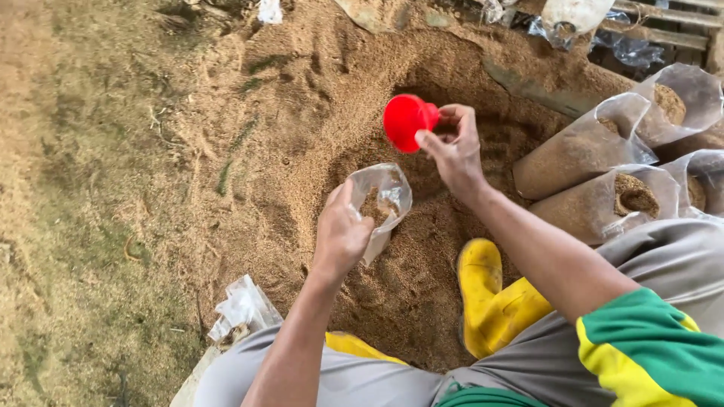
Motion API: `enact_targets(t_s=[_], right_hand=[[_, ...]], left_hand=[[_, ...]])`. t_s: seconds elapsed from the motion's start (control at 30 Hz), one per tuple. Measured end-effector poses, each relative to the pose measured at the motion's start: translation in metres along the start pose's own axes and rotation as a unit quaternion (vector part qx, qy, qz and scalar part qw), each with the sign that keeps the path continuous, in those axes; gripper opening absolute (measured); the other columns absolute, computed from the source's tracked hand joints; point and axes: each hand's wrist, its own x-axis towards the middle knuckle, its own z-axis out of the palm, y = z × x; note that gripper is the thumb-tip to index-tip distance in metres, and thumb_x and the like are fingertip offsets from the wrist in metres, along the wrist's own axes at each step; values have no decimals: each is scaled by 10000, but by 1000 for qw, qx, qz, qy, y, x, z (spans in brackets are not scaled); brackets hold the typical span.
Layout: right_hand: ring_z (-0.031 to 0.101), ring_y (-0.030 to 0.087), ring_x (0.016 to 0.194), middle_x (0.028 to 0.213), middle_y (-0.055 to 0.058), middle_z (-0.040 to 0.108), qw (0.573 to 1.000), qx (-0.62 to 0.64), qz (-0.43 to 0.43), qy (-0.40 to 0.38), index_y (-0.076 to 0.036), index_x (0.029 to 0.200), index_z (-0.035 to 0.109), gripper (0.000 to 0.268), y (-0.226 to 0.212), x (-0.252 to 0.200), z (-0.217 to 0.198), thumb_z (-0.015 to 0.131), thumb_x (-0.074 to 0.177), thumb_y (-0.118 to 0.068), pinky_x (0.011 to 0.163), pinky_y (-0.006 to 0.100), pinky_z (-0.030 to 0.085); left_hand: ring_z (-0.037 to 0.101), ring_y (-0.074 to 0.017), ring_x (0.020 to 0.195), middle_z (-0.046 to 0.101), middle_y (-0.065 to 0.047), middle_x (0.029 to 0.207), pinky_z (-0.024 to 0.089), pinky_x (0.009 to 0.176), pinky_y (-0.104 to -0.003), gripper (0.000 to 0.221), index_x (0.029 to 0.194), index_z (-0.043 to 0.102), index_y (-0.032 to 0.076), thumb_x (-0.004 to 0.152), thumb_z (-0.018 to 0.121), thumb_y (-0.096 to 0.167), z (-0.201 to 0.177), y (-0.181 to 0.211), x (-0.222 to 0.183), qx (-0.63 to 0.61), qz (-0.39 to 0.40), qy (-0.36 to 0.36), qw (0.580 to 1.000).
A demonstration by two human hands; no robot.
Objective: Filling plastic bags with organic substrate using a hand scoop at a fast pace.
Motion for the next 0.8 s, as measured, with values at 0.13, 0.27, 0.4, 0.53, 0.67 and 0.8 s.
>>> enact_targets(t_s=[0.13, 0.27, 0.4, 0.53, 0.67, 0.8], right_hand=[[644, 261, 811, 1067, 213, 569, 996, -60, 31, 64, -1, 1246, 500, 579, 75, 38, -41, 854, 888, -286, 618, 300, 583], [635, 296, 910, 1090, 164, 520, 937, -249, 88, 228, -96, 1107, 579, 515, 187, 59, -109, 927, 760, -249, 773, 385, 536], [645, 410, 1134, 1294, 125, 405, 845, -412, 214, 266, -159, 1118, 511, 530, 224, 57, -140, 931, 804, -231, 995, 510, 561], [696, 356, 898, 1206, 97, 375, 817, -470, 248, 223, -168, 1154, 506, 487, 208, 60, -111, 861, 825, -225, 871, 492, 551], [696, 358, 886, 1261, 166, 362, 843, -448, 238, 177, -107, 1154, 472, 508, 202, 63, -62, 859, 824, -113, 739, 398, 663], [693, 350, 903, 1278, 162, 404, 871, -382, 266, 158, -66, 1131, 491, 456, 182, 56, 3, 824, 819, -56, 718, 349, 695]], left_hand=[[421, -452, 1428, 433, -343, 1496, 355, 1175, -556, 727, 1506, 375, -101, 801, 545, -43, -1, 35, -13, 34, -54, 12, 998], [392, -469, 1441, 396, -355, 1515, 346, 1179, -576, 711, 1518, 335, -108, 830, 517, -91, 0, 53, -19, 49, -80, 10, 996], [360, -468, 1459, 339, -334, 1569, 373, 1168, -562, 744, 1546, 298, -79, 827, 476, -148, -2, 41, -19, 51, -108, -11, 993], [391, -331, 1455, 292, -236, 1621, 329, 1191, -413, 779, 1565, 257, -3, 855, 570, -66, 11, 9, -16, 137, -89, 1, 987], [566, -308, 1295, 247, -254, 1632, 483, 1085, -359, 801, 1576, 245, 8, 848, 567, -85, 12, 12, -11, 110, -92, -14, 990], [375, -361, 1454, 259, -273, 1620, 321, 1193, -421, 803, 1573, 236, -19, 841, 555, -97, 12, 8, -10, 120, -71, -18, 990]])
